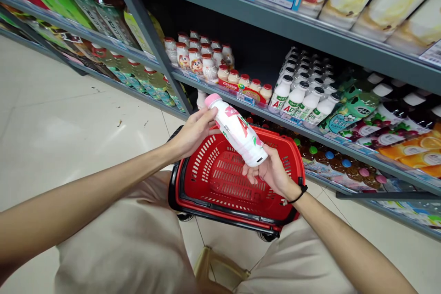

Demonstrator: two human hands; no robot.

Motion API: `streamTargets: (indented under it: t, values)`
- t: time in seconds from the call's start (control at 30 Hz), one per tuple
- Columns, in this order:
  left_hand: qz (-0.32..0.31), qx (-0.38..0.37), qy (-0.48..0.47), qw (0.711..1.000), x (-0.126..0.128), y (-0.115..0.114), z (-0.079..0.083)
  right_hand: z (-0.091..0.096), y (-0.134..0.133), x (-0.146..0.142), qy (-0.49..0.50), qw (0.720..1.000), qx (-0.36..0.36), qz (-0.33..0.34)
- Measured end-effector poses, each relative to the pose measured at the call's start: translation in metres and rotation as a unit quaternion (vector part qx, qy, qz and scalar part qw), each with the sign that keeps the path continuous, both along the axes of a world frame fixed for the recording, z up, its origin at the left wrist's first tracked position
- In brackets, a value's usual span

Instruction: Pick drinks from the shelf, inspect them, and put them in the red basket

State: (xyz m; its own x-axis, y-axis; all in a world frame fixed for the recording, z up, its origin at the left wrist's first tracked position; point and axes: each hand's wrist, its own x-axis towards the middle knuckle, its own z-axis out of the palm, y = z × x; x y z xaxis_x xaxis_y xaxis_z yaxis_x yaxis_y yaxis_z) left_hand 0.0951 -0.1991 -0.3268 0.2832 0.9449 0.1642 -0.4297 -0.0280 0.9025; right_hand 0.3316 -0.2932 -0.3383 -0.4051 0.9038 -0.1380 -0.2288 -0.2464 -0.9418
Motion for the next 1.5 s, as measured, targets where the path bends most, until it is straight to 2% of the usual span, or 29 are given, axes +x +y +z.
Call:
streamTargets:
  t: [0.3, 0.53, 0.67, 0.8, 0.93, 1.07, 1.17, 1.33, 1.5]
  values:
    - [0.036, 0.036, 0.044, 0.998, 0.000, -0.001, 0.003, 0.005, -0.001, -0.002, 0.041, 0.998, -0.057, -0.003]
    - [0.063, 0.055, 0.076, 0.994, 0.000, 0.000, 0.002, 0.000, -0.003, -0.002, 0.063, 0.995, -0.076, 0.012]
    - [0.064, 0.044, 0.066, 0.995, 0.000, 0.002, 0.002, -0.001, -0.002, -0.001, 0.052, 0.997, -0.059, 0.009]
    - [0.070, 0.024, 0.067, 0.995, 0.000, 0.006, -0.001, 0.000, -0.001, -0.001, -0.010, 1.000, -0.025, 0.011]
    - [0.068, 0.007, 0.048, 0.997, -0.003, 0.012, -0.004, -0.001, -0.001, -0.001, -0.093, 0.993, 0.056, -0.047]
    - [0.059, 0.021, 0.039, 0.997, -0.006, 0.015, -0.002, -0.007, -0.007, -0.001, -0.186, 0.960, 0.166, -0.128]
    - [0.050, 0.049, 0.052, 0.996, -0.008, 0.015, 0.001, -0.009, -0.013, -0.002, -0.276, 0.923, 0.223, -0.146]
    - [0.045, 0.065, 0.105, 0.991, -0.012, 0.014, 0.001, -0.004, -0.018, -0.004, -0.355, 0.888, 0.232, -0.178]
    - [0.027, 0.163, 0.224, 0.961, -0.019, 0.019, -0.005, -0.008, -0.016, -0.001, -0.482, 0.815, 0.272, -0.170]
